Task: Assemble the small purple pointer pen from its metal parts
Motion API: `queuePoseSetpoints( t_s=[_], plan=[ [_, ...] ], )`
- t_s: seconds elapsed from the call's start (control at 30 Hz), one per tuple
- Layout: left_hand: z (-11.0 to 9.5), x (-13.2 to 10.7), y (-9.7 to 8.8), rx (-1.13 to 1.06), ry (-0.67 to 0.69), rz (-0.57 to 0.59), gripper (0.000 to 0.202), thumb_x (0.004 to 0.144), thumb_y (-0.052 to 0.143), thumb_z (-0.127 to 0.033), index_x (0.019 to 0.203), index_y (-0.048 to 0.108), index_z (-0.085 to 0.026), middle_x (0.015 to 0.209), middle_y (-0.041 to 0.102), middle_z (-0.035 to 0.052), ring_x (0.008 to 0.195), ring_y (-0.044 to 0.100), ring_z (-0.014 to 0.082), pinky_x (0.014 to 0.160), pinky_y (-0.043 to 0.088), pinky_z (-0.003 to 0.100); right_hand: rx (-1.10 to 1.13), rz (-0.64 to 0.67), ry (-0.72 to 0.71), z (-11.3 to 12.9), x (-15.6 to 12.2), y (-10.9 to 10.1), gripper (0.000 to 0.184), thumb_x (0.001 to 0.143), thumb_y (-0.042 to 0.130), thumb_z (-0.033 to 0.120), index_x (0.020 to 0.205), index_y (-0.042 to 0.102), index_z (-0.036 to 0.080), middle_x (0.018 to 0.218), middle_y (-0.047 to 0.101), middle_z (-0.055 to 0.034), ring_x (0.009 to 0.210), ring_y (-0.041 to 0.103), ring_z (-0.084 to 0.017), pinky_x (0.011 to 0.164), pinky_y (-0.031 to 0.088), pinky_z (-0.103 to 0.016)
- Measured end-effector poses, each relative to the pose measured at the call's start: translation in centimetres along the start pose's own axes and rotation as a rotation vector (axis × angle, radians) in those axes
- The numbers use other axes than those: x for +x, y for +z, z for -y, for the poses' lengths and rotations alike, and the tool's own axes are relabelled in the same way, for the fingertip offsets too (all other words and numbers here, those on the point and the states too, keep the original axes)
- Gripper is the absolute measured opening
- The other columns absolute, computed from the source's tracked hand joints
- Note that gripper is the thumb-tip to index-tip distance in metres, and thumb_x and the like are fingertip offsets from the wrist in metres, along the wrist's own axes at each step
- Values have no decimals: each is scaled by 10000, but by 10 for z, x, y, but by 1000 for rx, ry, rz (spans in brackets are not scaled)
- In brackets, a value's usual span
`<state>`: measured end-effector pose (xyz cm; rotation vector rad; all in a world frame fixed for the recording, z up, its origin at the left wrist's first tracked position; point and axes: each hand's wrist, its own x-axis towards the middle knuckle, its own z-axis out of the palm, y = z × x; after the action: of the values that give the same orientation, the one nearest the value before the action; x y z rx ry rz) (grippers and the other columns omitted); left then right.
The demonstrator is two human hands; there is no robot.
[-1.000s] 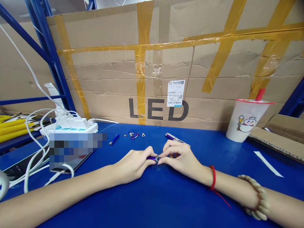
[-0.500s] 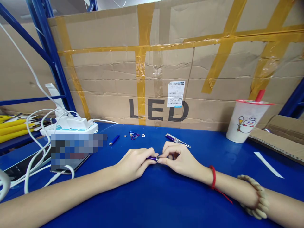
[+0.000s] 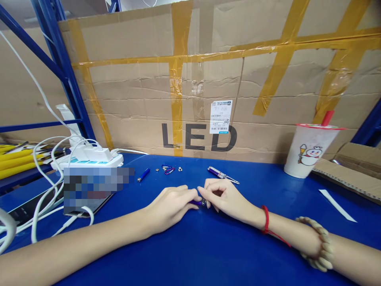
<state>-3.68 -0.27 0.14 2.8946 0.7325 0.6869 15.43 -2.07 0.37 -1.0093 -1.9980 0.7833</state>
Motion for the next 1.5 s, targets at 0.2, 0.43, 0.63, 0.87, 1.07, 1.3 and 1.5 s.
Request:
queuePoseSetpoints(
  t_s=[0.2, 0.43, 0.63, 0.87, 1.07, 1.3, 1.5],
  plan=[
    [0, 2, 1, -137, -181, -34, 96, 886, 413, -252, 873, 489, -194, 917, 593, -19, 861, 559, 115, 727, 405, 215, 17, 23, 16, -1, 1, 2, 457, 807, 470, 516, 673, 619, 105, 780, 534, -26, 424, 441, -1, 449, 375, -164],
    [0, 5, 2, -85, -356, -3, 171, 903, 345, -349, 974, 430, -219, 964, 590, -1, 885, 574, 179, 716, 417, 288, -15, -86, 76, -7, 5, 3, 406, 830, 443, 487, 759, 600, 120, 739, 566, -19, 434, 465, -24, 459, 380, -169],
    [0, 4, 2, -145, -403, -45, 119, 902, 311, -296, 977, 317, -204, 879, 562, 17, 800, 572, 183, 701, 418, 308, -340, 45, -356, 1, -7, 7, 223, 788, 558, 372, 845, 647, 175, 750, 567, -9, 558, 464, -29, 542, 379, -155],
    [3, 4, 4, -183, -402, -108, 120, 896, 293, -305, 936, 277, -192, 862, 511, 37, 754, 539, 168, 677, 418, 307, -474, -168, -169, -2, -3, 9, 228, 732, 587, 343, 912, 630, 211, 830, 576, -9, 694, 519, -73, 609, 407, -183],
    [1, 4, 4, -267, -387, -102, 119, 901, 285, -308, 904, 276, -189, 862, 489, 30, 747, 506, 144, 699, 409, 304, -484, -122, -29, -11, 3, 6, 225, 776, 538, 343, 921, 667, 229, 887, 588, -20, 739, 542, -96, 663, 423, -221],
    [-3, 3, 1, -270, -372, -63, 162, 902, 297, -348, 876, 277, -189, 888, 487, 34, 776, 492, 148, 718, 398, 315, -416, -80, -27, -16, 3, 3, 196, 801, 536, 372, 853, 672, 240, 832, 606, 10, 662, 512, -75, 597, 386, -203],
    [-2, 2, 1, -263, -352, -47, 188, 910, 279, -379, 912, 306, -194, 887, 502, 24, 763, 505, 143, 712, 398, 307, -298, -66, 27, -10, 4, 3, 223, 766, 598, 332, 937, 647, 198, 836, 624, 1, 662, 510, -75, 606, 393, -195]
  ],
)
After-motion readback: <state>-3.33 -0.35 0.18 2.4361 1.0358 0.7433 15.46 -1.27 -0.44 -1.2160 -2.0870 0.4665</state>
